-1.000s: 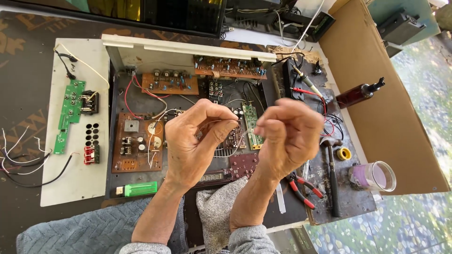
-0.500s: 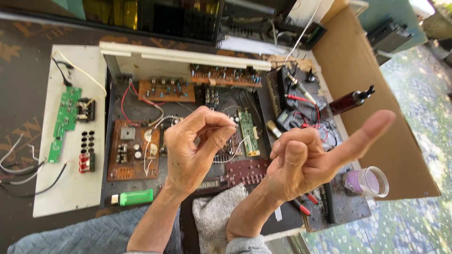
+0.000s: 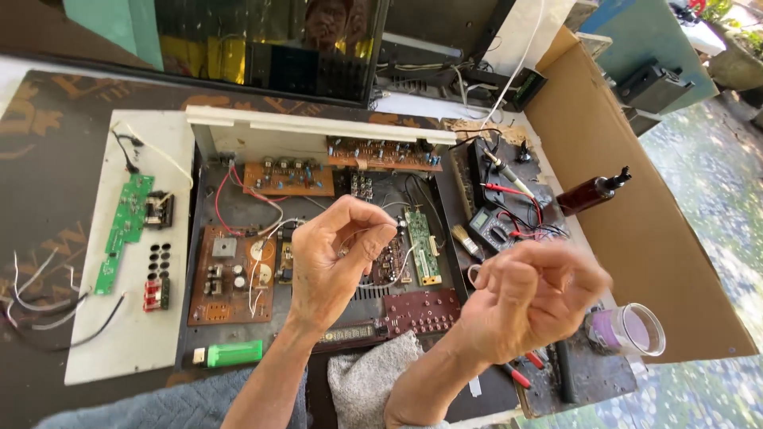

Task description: Repairing an electronic device by twisting wires and inspecting internal circuit boards

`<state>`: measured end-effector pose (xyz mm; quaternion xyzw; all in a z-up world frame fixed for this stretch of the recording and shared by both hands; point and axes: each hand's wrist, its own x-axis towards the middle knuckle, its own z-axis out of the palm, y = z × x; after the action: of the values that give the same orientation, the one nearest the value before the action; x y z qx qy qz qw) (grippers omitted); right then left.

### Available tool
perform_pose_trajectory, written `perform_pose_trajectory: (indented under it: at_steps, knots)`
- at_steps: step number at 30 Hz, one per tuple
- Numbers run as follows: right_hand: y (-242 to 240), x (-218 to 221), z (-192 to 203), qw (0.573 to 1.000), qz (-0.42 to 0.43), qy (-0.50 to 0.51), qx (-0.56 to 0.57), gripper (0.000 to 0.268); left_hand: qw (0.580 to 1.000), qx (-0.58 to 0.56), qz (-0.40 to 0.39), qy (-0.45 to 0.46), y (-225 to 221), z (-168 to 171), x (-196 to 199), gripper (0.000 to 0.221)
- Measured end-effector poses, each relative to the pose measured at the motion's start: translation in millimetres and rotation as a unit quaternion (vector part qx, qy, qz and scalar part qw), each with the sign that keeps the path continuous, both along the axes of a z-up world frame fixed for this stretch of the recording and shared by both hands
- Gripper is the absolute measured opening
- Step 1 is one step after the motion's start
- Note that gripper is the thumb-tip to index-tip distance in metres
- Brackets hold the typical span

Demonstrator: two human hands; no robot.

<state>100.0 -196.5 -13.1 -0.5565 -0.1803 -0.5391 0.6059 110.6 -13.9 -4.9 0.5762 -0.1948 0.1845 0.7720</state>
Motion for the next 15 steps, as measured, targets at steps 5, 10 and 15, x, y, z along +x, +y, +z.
perform_pose_trajectory:
  at_steps: [5,10,15]
  knots:
    - [19.3,3.5,18.4,0.99,0.08,0.086,-0.078,0.02,0.999,-0.011,0.038,-0.037,-3.8,0.1,-4.1,0.002]
    - [14.9,-0.4,32.9,0.912,0.097,0.174,-0.357,0.035,0.996,-0.025,0.058,-0.059,-6.7,10.1,-5.3,0.005]
    - [17.7,-6.0,39.8,0.858,0.197,0.227,-0.416,0.014,0.992,0.04,0.074,-0.097,14.9,8.8,-4.8,0.005]
